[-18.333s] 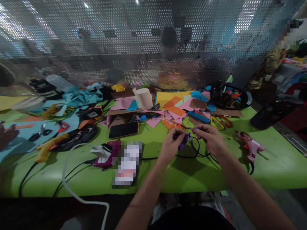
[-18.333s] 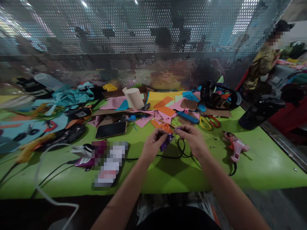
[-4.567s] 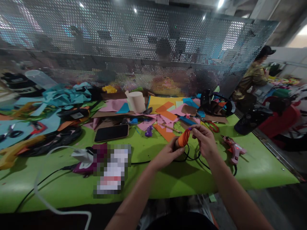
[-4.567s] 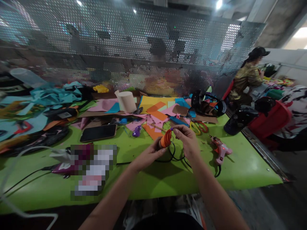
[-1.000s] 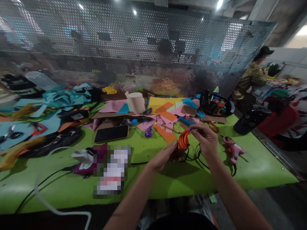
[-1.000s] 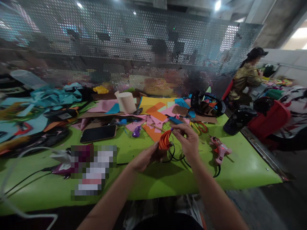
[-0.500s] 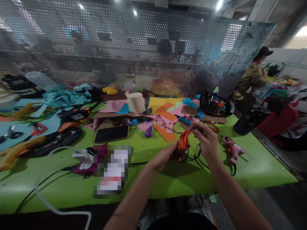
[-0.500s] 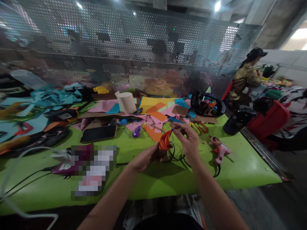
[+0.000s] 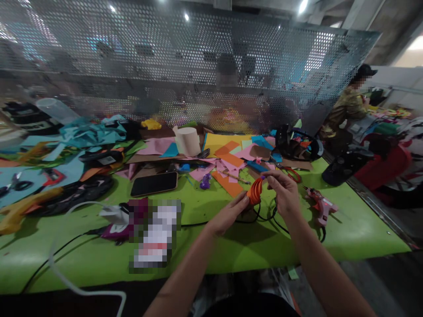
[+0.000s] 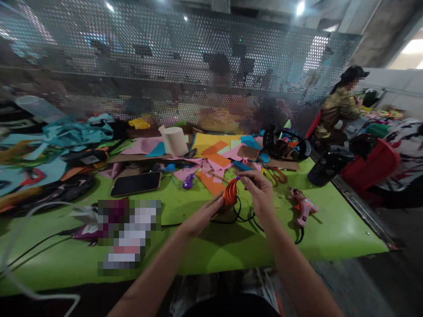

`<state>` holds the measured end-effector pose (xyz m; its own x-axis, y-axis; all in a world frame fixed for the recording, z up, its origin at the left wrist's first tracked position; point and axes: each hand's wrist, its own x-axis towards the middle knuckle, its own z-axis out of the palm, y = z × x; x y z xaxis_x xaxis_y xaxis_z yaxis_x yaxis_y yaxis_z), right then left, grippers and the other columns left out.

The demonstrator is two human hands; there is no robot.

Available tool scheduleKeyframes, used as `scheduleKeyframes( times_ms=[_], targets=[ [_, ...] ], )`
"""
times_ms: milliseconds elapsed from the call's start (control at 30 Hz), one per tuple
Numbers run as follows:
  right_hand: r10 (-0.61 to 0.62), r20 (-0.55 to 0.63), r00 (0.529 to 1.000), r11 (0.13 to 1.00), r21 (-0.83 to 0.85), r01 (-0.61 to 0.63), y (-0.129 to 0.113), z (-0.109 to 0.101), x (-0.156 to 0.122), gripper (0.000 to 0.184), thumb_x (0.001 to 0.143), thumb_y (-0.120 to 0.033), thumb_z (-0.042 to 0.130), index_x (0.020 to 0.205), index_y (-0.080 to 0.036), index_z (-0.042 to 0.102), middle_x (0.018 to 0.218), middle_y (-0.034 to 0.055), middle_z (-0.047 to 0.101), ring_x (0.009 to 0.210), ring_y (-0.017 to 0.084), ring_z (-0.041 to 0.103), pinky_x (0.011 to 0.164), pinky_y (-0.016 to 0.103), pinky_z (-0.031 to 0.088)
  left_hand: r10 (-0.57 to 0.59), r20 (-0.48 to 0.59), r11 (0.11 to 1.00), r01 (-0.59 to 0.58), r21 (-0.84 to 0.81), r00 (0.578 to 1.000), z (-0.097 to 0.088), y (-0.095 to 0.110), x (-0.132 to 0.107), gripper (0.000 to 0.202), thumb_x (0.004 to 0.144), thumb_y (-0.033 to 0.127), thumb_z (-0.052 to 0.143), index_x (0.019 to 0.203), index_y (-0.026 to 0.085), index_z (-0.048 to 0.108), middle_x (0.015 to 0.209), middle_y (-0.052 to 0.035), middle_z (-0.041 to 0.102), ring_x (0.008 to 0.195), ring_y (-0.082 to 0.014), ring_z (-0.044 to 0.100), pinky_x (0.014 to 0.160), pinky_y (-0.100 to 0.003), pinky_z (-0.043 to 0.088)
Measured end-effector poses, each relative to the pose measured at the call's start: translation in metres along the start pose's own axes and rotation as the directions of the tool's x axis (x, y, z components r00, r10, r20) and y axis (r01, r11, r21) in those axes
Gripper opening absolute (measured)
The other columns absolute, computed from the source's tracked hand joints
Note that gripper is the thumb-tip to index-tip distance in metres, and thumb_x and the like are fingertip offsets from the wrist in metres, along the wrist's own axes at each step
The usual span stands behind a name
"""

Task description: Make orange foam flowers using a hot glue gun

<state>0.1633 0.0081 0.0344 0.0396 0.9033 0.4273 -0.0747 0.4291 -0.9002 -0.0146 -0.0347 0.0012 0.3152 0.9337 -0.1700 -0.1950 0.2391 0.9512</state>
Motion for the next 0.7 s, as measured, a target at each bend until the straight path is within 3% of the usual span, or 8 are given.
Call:
scheduleKeyframes(
  times_ms=[67, 133, 300, 400, 500, 633, 700],
  targets=[
    [0.005, 0.005, 1.000, 1.000, 0.007, -0.005, 0.001, 0.001, 0.000, 0.011, 0.080, -0.035, 0.075, 0.086, -0.026, 0.076, 0.089, 0.0018, 0.071, 0.073, 0.016, 0.057, 0.061, 0.027, 0.044, -0.006, -0.019, 0.999, 0.007, 0.042, 1.000, -0.001, -0.001, 0.000, 0.074, 0.071, 0.070, 0.070, 0.128, 0.024, 0.062, 0.142, -0.0071, 0.057, 0.135, -0.0299, 0.046, 0.114, -0.040, 0.034],
    [0.011, 0.010, 1.000, 1.000, 0.003, -0.011, 0.001, 0.001, 0.000, 0.010, 0.079, -0.035, 0.075, 0.083, -0.026, 0.075, 0.087, 0.0016, 0.070, 0.074, 0.016, 0.058, 0.062, 0.028, 0.044, 0.014, 0.002, 0.997, -0.014, 0.071, 1.000, -0.001, -0.002, 0.000, 0.073, 0.074, 0.069, 0.068, 0.131, 0.024, 0.060, 0.146, -0.0059, 0.054, 0.140, -0.0306, 0.042, 0.117, -0.040, 0.031],
    [0.021, -0.001, 1.000, 1.000, 0.008, -0.021, 0.000, 0.001, 0.000, 0.020, 0.084, -0.040, 0.070, 0.098, -0.027, 0.075, 0.099, 0.0044, 0.072, 0.080, 0.018, 0.060, 0.061, 0.028, 0.043, 0.167, 0.041, 0.983, -0.169, 0.077, 0.985, -0.001, -0.002, 0.005, 0.052, 0.081, 0.051, 0.069, 0.123, 0.022, 0.059, 0.129, -0.0059, 0.063, 0.124, -0.0241, 0.052, 0.107, -0.034, 0.041],
    [-0.005, -0.039, 0.999, 1.000, 0.009, 0.005, 0.000, -0.001, 0.001, 0.022, 0.089, -0.043, 0.063, 0.098, -0.026, 0.075, 0.107, 0.0060, 0.072, 0.074, 0.016, 0.057, 0.060, 0.028, 0.041, 0.246, -0.103, 0.968, -0.239, 0.071, 0.964, -0.004, -0.005, 0.011, 0.049, 0.073, 0.028, 0.075, 0.116, 0.021, 0.052, 0.110, -0.0034, 0.062, 0.100, -0.0165, 0.058, 0.086, -0.026, 0.049],
    [0.000, -0.069, 0.998, 1.000, -0.001, 0.000, 0.002, -0.003, 0.003, 0.022, 0.089, -0.044, 0.063, 0.095, -0.025, 0.075, 0.103, 0.0058, 0.071, 0.065, 0.014, 0.051, 0.058, 0.028, 0.039, 0.214, -0.313, 0.976, -0.187, 0.114, 0.925, -0.010, -0.006, 0.015, 0.043, 0.071, 0.019, 0.066, 0.108, 0.022, 0.045, 0.089, 0.0026, 0.054, 0.068, -0.0093, 0.051, 0.060, -0.020, 0.047],
    [0.021, -0.079, 0.997, 0.999, 0.030, -0.019, 0.004, -0.004, 0.003, 0.024, 0.087, -0.046, 0.065, 0.094, -0.025, 0.075, 0.096, 0.0048, 0.071, 0.063, 0.013, 0.048, 0.056, 0.028, 0.038, 0.158, -0.453, 0.980, -0.082, 0.184, 0.877, -0.019, 0.000, 0.016, 0.030, 0.078, 0.020, 0.056, 0.104, 0.022, 0.041, 0.077, 0.0057, 0.049, 0.054, -0.0086, 0.048, 0.054, -0.022, 0.047],
    [0.023, -0.080, 0.997, 0.998, 0.059, -0.018, 0.004, -0.004, 0.003, 0.023, 0.087, -0.045, 0.065, 0.093, -0.025, 0.075, 0.095, 0.0042, 0.070, 0.063, 0.013, 0.048, 0.056, 0.028, 0.037, 0.178, -0.514, 0.951, -0.011, 0.310, 0.839, -0.024, 0.003, 0.016, 0.022, 0.083, 0.022, 0.052, 0.103, 0.022, 0.044, 0.073, 0.0045, 0.053, 0.053, -0.0107, 0.052, 0.056, -0.025, 0.049]
  ],
)
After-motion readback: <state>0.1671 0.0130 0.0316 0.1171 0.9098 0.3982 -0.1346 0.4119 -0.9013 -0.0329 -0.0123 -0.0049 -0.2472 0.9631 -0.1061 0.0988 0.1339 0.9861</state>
